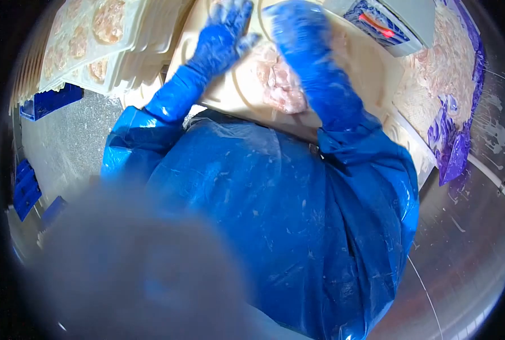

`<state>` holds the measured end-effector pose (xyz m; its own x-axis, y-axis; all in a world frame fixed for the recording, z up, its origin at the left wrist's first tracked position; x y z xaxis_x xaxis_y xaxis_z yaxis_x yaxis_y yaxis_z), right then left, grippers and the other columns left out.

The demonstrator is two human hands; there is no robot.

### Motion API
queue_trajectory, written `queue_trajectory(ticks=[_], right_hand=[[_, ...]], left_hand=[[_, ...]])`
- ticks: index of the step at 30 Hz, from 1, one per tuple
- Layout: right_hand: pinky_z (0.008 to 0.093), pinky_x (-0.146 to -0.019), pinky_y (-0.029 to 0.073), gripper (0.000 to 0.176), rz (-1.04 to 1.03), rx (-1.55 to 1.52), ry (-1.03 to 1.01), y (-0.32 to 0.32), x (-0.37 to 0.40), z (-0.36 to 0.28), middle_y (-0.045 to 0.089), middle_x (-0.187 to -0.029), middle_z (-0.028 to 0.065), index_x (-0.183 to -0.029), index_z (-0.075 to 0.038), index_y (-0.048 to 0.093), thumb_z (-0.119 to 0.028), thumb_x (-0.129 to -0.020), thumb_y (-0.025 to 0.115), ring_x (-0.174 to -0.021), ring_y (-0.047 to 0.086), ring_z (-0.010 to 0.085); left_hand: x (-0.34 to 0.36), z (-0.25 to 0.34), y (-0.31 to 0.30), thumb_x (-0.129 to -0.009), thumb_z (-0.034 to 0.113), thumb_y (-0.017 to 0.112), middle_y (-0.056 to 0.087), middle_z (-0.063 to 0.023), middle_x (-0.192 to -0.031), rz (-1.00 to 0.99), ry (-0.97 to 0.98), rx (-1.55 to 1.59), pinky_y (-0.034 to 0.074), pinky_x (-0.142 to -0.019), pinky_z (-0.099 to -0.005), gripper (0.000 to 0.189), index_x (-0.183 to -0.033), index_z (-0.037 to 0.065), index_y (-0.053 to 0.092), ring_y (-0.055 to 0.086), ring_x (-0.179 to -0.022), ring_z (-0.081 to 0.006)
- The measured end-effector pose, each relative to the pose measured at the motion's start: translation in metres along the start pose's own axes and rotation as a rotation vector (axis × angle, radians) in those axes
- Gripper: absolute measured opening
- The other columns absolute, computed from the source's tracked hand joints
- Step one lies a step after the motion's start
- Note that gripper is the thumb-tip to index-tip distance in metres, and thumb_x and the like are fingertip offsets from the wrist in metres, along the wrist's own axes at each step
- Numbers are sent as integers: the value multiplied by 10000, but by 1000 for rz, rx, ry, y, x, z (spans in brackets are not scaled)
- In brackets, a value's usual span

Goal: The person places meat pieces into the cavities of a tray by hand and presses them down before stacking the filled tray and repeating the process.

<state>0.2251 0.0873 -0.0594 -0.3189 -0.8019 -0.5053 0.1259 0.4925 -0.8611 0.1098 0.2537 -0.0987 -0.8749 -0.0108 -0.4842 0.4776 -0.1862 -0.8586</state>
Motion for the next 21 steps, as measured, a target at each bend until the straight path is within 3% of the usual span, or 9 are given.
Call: queue_trajectory(ticks=[2, 4, 6, 7, 9, 11, 12, 18, 21], right_hand=[[363, -878, 528, 205, 159, 38, 32, -26, 23, 41, 710, -1049, 62, -1098, -131, 709, -91, -902, 664, -983, 666, 243], [348, -917, 524, 227, 186, 86, -20, -34, 55, 74, 704, -1113, 60, -1143, -104, 685, -112, -916, 680, -1018, 666, 236], [345, -949, 517, 258, 208, -163, 195, -35, 80, 92, 698, -1160, 54, -1172, -79, 667, -122, -920, 695, -1051, 663, 237], [346, -969, 511, 279, 227, -426, 424, -34, 93, 101, 694, -1185, 49, -1187, -64, 657, -126, -919, 706, -1072, 659, 240], [368, -967, 509, 257, 348, -177, 337, -13, 101, 106, 696, -1164, 67, -1179, -69, 662, -134, -933, 698, -1074, 651, 280], [391, -971, 504, 231, 113, -475, 384, -17, 97, 68, 688, -1164, 111, -1160, -114, 690, -160, -934, 678, -1093, 635, 317], [403, -961, 506, 246, 128, -216, 199, -11, 104, 59, 688, -1173, 108, -1154, -119, 712, -159, -914, 676, -1092, 635, 321], [432, -952, 513, 251, -21, -244, 359, -43, 130, 54, 688, -1088, 123, -1141, -145, 730, -183, -896, 695, -1020, 661, 311], [459, -866, 534, 249, 157, -582, 574, -42, 122, 64, 685, -1080, 123, -1155, -147, 707, -209, -915, 681, -954, 668, 339]], left_hand=[[18, 17, 0, -991, 480, 484, 285, -336, -1580, -132, -16, 68, 154, -1229, -587, 810, -1526, -101, 305, 214, -1501, -481], [18, 21, -10, -1001, 328, 562, 380, -154, -1598, 61, -17, 176, 335, -1151, -546, 570, -1519, 120, 443, 451, -1381, -403], [-7, 13, -15, -1005, 474, 456, 265, -310, -1602, -127, -42, -315, 153, -1228, -585, 789, -1549, -69, 278, 209, -1512, -458], [-13, -7, -12, -1010, 464, 439, 228, -277, -1631, -22, -66, -54, 151, -1231, -575, 768, -1573, -25, 256, 194, -1522, -438], [-14, -41, 18, -1018, 460, 433, 219, -265, -1640, -148, -208, -208, 167, -1229, -559, 749, -1579, -5, 260, 185, -1527, -428], [-20, -47, 11, -1014, 431, 459, 290, -252, -1602, -90, -164, -288, 232, -1198, -540, 698, -1545, -1, 326, 288, -1474, -402], [-16, -52, 18, -1012, 384, 477, 407, -250, -1545, 23, -96, -443, 320, -1162, -521, 619, -1502, 8, 427, 412, -1414, -385], [2, -94, 36, -1031, 499, 482, 317, -156, -1636, -42, -157, -255, 189, -1202, -596, 657, -1556, 116, 389, 306, -1473, -436], [-29, 5, 6, -1041, 462, 481, 456, -161, -1548, 95, -129, -153, 297, -1165, -560, 597, -1520, 108, 451, 420, -1395, -442]])
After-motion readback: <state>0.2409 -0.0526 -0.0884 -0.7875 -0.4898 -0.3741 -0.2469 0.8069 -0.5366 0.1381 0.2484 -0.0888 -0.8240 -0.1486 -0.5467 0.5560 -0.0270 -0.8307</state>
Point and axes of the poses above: each hand's wrist, its own x-axis away from the middle knuckle, its own y-axis out of the palm, z = x × y, the point moved 2 cm from there along -x, towards the middle knuckle
